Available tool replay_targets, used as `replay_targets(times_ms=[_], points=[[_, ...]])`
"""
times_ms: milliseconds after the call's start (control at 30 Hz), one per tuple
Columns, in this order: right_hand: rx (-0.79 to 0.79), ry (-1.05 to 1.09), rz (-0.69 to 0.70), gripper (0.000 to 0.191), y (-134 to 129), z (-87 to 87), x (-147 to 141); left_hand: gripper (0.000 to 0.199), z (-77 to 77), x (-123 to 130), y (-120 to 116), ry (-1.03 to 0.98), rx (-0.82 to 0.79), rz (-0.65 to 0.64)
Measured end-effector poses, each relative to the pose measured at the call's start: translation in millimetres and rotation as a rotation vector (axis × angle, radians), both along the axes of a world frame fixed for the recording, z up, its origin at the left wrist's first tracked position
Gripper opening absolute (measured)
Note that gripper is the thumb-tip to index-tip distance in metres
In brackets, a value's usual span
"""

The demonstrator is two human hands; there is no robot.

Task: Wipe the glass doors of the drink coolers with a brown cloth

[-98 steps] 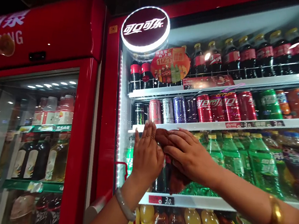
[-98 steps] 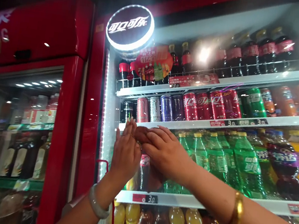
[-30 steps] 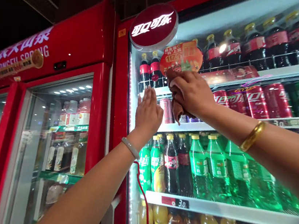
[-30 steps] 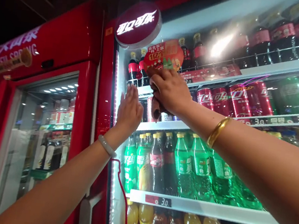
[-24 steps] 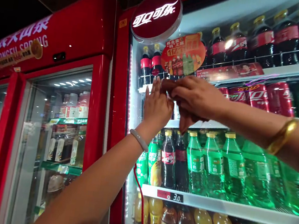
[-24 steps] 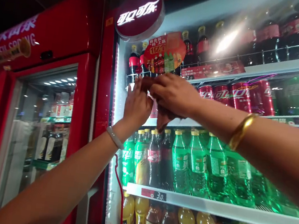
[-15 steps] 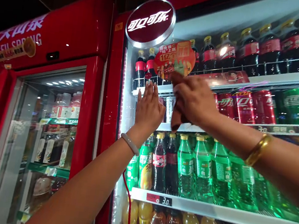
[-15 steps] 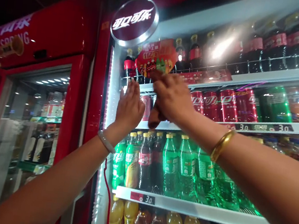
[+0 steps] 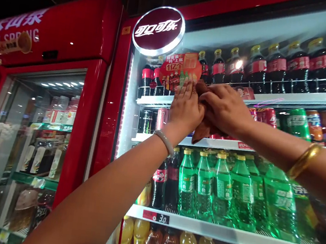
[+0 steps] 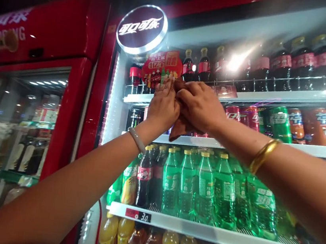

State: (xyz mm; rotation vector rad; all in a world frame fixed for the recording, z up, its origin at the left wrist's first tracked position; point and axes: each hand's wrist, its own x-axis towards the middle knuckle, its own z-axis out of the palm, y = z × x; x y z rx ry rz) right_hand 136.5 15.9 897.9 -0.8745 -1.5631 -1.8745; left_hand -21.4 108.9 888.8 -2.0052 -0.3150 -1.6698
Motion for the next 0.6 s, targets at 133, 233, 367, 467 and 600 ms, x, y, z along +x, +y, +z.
replay_targets(times_ms=[133,233,367,467,600], points=[[0.004,0.110,-0.009,0.021,-17.9,14.4,19.3,0.071,-1.0,9.7,2.1,-0.007,0.022,-0.017],[0.126,0.297,0.010,0.018,-12.6,9.8,8.8,0.069,-3.7,9.4,4.6,-0.004,0.041,-0.030],[-0.020,0.135,-0.049,0.022,-6.7,-2.6,-9.4,0.055,-4.0,7.2,6.2,0.041,0.021,0.005],[-0.142,0.081,-0.098,0.026,-24.1,3.8,6.9,0.062,-1.7,8.4,8.6,0.042,0.011,-0.033],[0.100,0.395,0.000,0.056,-35.8,12.0,26.6,0.077,2.3,12.0,10.4,0.051,-0.064,-0.090]])
